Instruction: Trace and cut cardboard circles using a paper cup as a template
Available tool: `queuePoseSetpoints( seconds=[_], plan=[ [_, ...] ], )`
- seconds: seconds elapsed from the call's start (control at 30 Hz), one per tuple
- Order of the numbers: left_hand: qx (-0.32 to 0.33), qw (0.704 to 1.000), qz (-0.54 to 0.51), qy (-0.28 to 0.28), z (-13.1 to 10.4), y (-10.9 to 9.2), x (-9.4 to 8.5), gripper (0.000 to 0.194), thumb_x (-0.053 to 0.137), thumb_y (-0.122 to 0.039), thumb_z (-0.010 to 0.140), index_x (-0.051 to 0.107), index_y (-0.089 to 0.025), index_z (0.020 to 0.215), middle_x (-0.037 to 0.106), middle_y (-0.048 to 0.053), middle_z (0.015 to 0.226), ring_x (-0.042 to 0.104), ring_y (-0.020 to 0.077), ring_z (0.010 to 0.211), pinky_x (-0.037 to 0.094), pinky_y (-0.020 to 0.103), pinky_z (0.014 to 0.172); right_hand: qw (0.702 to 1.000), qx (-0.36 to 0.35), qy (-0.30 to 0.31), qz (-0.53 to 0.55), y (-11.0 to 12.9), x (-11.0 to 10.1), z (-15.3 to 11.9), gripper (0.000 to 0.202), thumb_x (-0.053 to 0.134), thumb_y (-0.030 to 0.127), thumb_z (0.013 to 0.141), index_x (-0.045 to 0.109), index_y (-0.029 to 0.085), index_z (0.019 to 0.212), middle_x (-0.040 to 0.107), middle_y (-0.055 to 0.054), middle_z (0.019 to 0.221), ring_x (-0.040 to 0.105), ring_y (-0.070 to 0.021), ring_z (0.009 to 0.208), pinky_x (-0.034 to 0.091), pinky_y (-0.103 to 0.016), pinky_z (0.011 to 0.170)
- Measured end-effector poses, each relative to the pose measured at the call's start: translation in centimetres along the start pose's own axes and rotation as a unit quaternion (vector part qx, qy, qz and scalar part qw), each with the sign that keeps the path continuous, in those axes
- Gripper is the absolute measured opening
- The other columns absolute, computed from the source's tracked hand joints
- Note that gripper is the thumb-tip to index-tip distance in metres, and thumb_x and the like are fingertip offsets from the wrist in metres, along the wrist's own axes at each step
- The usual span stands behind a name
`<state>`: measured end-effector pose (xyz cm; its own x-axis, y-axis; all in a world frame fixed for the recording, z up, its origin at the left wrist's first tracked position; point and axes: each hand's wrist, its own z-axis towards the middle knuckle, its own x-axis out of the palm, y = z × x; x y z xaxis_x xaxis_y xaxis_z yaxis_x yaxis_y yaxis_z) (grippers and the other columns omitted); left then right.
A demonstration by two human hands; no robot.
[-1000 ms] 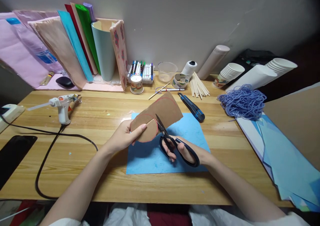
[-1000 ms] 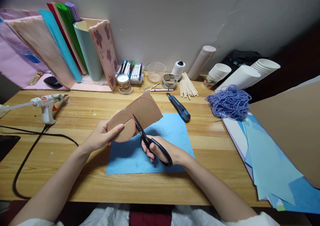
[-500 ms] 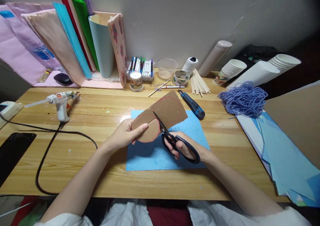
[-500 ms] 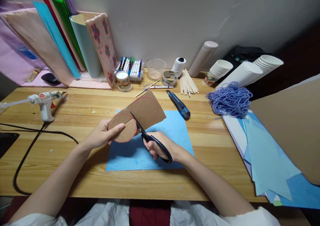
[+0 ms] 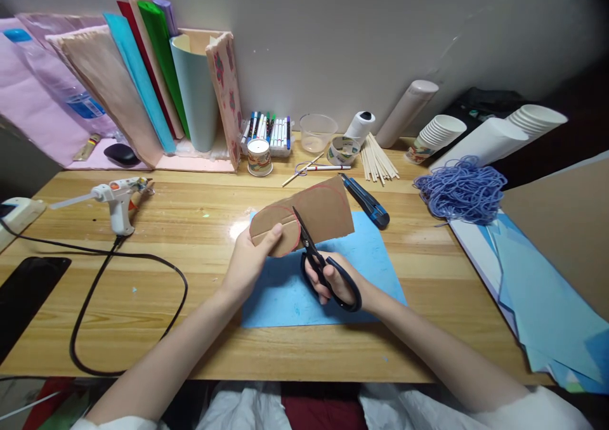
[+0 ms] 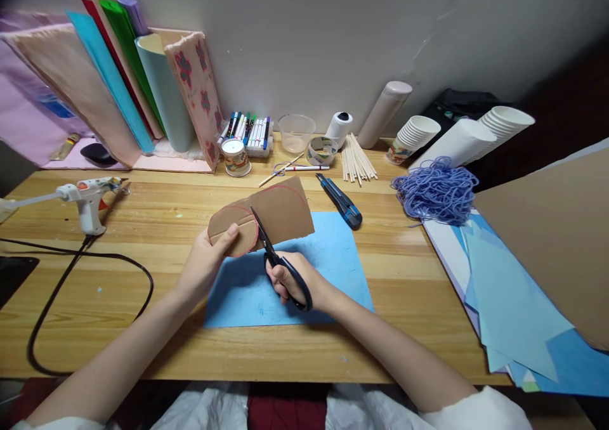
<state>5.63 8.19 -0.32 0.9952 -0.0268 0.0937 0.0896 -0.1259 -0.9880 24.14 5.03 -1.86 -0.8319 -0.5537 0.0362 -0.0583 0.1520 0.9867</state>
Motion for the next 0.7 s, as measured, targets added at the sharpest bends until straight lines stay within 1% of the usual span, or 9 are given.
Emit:
queuePoseSetpoints(
  seconds=[0.07,0.1,0.13,0.27,0.37,0.47,0.57,0.63,0.7],
  plan=[
    [-0.003,0.999,-0.016,-0.03,-0.4,0.1,0.5,0.045,0.067,-0.045,0.076,0.063,-0.015,0.109,0.069,0.009,0.107,0.065,0.0214,0.097,0.05,0.029,0.083,1.0,-0.011,0.012,0.001,-0.4,0.5,0.0,0.072,0.032,0.088,0.066,0.043,0.017,0.071,0.042,0.005,0.046,0.042,-0.0079,0.039,0.034,-0.019,0.038],
    [0.005,0.999,-0.011,-0.033,-0.5,0.0,0.6,0.044,0.067,-0.044,0.076,0.064,-0.015,0.108,0.07,0.009,0.107,0.065,0.0216,0.097,0.05,0.029,0.084,1.0,-0.014,0.02,0.006,-0.5,0.7,0.0,0.073,0.03,0.088,0.067,0.044,0.017,0.072,0.042,0.005,0.048,0.043,-0.0081,0.04,0.035,-0.019,0.039],
    [0.014,1.0,0.0,-0.026,-0.5,-0.1,0.5,0.042,0.068,-0.044,0.076,0.065,-0.015,0.106,0.07,0.009,0.106,0.065,0.0217,0.096,0.051,0.03,0.084,0.999,-0.015,0.026,0.014,-0.6,0.8,-0.1,0.073,0.029,0.088,0.067,0.044,0.017,0.074,0.042,0.005,0.049,0.043,-0.0083,0.042,0.036,-0.019,0.041],
    [0.042,0.996,0.057,0.047,-0.1,-0.8,-0.4,0.037,0.067,-0.042,0.076,0.067,-0.015,0.102,0.071,0.007,0.103,0.066,0.0224,0.094,0.051,0.031,0.084,0.998,-0.015,0.044,0.045,-0.8,1.0,-0.3,0.074,0.026,0.088,0.067,0.044,0.017,0.076,0.044,0.004,0.053,0.046,-0.0093,0.046,0.041,-0.022,0.047],
    [0.05,0.994,0.069,0.065,0.1,-1.1,-0.6,0.036,0.066,-0.042,0.077,0.066,-0.015,0.101,0.071,0.007,0.102,0.066,0.0219,0.093,0.052,0.03,0.083,0.999,-0.016,0.025,0.039,-0.9,1.1,-0.2,0.071,0.029,0.087,0.069,0.044,0.017,0.073,0.044,0.004,0.05,0.044,-0.0089,0.043,0.039,-0.021,0.044],
    [0.054,0.994,0.078,0.059,0.2,-1.0,-0.7,0.039,0.066,-0.043,0.076,0.066,-0.014,0.102,0.071,0.008,0.102,0.066,0.0224,0.093,0.052,0.03,0.083,1.0,-0.011,-0.015,0.013,-0.7,1.3,-0.1,0.069,0.034,0.086,0.069,0.044,0.017,0.067,0.042,0.005,0.045,0.041,-0.0078,0.038,0.035,-0.019,0.039],
    [0.041,0.994,0.083,0.055,0.4,-1.0,-1.1,0.043,0.068,-0.046,0.074,0.066,-0.013,0.102,0.071,0.009,0.102,0.066,0.0233,0.093,0.052,0.03,0.08,0.999,0.008,-0.043,-0.008,-0.3,1.3,-0.1,0.069,0.039,0.087,0.065,0.043,0.018,0.062,0.04,0.005,0.043,0.038,-0.0068,0.035,0.033,-0.019,0.035],
    [0.034,0.994,0.087,0.064,0.5,-1.0,-1.5,0.043,0.069,-0.046,0.073,0.066,-0.013,0.101,0.071,0.009,0.101,0.066,0.0231,0.092,0.053,0.029,0.078,0.998,0.028,-0.049,-0.012,0.0,1.1,-0.1,0.07,0.043,0.088,0.061,0.042,0.018,0.06,0.039,0.006,0.044,0.037,-0.0061,0.033,0.033,-0.019,0.033],
    [0.03,0.992,0.096,0.077,0.7,-1.2,-1.9,0.042,0.07,-0.045,0.073,0.066,-0.013,0.1,0.071,0.01,0.102,0.066,0.0228,0.091,0.053,0.029,0.078,0.998,0.041,-0.039,-0.005,0.1,0.8,-0.1,0.07,0.044,0.088,0.061,0.042,0.018,0.059,0.038,0.007,0.043,0.036,-0.0055,0.032,0.035,-0.019,0.032]
  ],
)
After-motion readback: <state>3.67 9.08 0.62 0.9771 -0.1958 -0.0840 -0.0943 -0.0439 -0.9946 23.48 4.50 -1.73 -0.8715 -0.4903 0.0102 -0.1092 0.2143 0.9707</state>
